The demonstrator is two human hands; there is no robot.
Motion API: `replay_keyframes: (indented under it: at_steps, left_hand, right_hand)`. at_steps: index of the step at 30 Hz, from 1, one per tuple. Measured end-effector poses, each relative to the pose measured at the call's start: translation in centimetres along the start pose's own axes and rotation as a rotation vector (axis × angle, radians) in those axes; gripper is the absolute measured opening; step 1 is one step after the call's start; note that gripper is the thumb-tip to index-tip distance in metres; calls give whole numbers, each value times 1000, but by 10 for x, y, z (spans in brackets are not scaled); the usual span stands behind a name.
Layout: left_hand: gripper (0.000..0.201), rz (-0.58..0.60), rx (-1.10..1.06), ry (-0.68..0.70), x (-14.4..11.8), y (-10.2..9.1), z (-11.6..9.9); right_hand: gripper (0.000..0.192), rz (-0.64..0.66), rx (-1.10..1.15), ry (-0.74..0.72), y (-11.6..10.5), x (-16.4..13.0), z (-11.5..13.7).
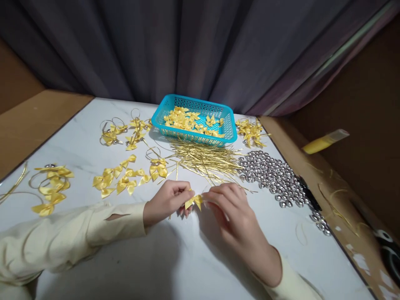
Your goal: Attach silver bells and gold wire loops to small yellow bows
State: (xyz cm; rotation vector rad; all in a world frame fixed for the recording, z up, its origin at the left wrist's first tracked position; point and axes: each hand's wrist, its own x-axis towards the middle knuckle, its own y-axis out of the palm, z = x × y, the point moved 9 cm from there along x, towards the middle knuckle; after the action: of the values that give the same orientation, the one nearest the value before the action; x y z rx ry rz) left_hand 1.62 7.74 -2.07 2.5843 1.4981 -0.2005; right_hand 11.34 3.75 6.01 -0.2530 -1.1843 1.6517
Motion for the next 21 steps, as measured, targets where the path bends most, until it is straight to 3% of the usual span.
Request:
replay_keyframes:
  at_steps: [4, 10, 15, 17, 21]
  left_hand:
    - [33, 11, 93, 48, -1, 3, -5]
    - [35, 15, 173, 74, -2, 5, -7]
    - [38, -3, 164, 29, -1, 5, -2]
    - [40, -10, 90, 6, 1, 3, 1]
    - [35, 10, -279, -63, 7, 1, 8]
  right_hand:
    - [27, 40, -55, -62, 18, -3, 10]
    - [28, 19, -134, -117, 20, -2, 15]
    - [31, 1, -340, -203, 23, 0, 27]
    - [32, -12, -383, -231, 24, 1, 30]
    - [25, -16, -270, -151, 18, 2, 21]
